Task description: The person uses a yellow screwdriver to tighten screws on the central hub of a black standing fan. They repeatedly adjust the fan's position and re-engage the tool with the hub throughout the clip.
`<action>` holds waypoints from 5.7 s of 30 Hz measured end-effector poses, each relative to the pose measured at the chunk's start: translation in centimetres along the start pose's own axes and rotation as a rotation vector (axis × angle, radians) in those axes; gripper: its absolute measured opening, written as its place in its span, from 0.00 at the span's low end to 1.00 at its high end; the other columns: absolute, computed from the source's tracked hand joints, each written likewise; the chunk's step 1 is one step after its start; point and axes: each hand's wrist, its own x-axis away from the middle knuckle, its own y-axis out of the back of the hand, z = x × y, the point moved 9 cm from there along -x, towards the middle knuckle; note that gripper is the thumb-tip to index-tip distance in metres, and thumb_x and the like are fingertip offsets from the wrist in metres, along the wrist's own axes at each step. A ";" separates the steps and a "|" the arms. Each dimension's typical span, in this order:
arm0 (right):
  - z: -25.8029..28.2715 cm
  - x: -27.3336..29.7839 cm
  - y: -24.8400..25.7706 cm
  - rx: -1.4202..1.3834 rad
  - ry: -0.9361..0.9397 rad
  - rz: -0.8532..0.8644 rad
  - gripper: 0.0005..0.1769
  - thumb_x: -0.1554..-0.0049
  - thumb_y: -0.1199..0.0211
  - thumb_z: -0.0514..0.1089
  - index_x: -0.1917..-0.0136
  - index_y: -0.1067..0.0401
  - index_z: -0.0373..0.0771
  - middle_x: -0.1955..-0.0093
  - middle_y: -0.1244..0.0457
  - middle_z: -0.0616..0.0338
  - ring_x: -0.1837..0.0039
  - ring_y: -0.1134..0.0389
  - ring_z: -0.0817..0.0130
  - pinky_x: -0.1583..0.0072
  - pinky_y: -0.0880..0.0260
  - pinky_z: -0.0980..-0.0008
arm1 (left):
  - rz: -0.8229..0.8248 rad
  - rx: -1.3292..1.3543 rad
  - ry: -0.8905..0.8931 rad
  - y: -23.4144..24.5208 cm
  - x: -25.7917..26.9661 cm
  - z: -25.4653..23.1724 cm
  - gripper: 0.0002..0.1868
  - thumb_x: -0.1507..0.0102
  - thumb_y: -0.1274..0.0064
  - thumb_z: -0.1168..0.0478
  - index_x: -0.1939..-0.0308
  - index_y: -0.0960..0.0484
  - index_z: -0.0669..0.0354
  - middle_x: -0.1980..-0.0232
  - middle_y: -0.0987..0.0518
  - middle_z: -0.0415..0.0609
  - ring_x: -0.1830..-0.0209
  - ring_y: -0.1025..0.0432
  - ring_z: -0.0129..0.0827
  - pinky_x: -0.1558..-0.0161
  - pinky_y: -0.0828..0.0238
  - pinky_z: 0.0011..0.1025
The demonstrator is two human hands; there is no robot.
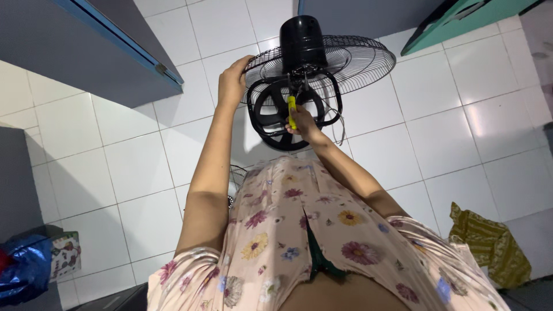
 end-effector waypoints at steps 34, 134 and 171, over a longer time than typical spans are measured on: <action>-0.5 0.3 -1.9 -0.599 -0.036 0.244 0.24 0.34 0.51 0.54 0.30 0.37 0.41 0.53 0.40 0.61 0.62 0.39 0.71 0.65 0.42 0.75 | 0.063 0.040 0.024 0.3 -1.1 0.5 0.30 0.43 0.53 0.81 0.40 0.20 0.51 0.43 0.18 0.55 0.46 0.21 0.50 0.46 0.24 0.40; 9.9 0.5 -2.9 0.018 0.569 0.145 0.41 0.36 0.52 0.34 0.14 0.59 0.52 0.69 0.37 0.60 0.74 0.39 0.75 0.69 0.28 0.68 | -0.285 0.233 -0.054 -1.9 -0.9 7.7 0.15 0.33 0.51 0.75 0.43 0.20 0.61 0.50 0.12 0.53 0.50 0.16 0.35 0.47 0.24 0.27; 4.8 5.8 -0.8 0.008 0.251 0.240 0.39 0.36 0.52 0.37 0.16 0.56 0.57 0.68 0.37 0.55 0.75 0.37 0.67 0.70 0.31 0.64 | -0.241 0.047 0.085 -0.1 2.1 7.6 0.24 0.39 0.49 0.79 0.40 0.21 0.59 0.41 0.18 0.52 0.39 0.24 0.42 0.38 0.28 0.36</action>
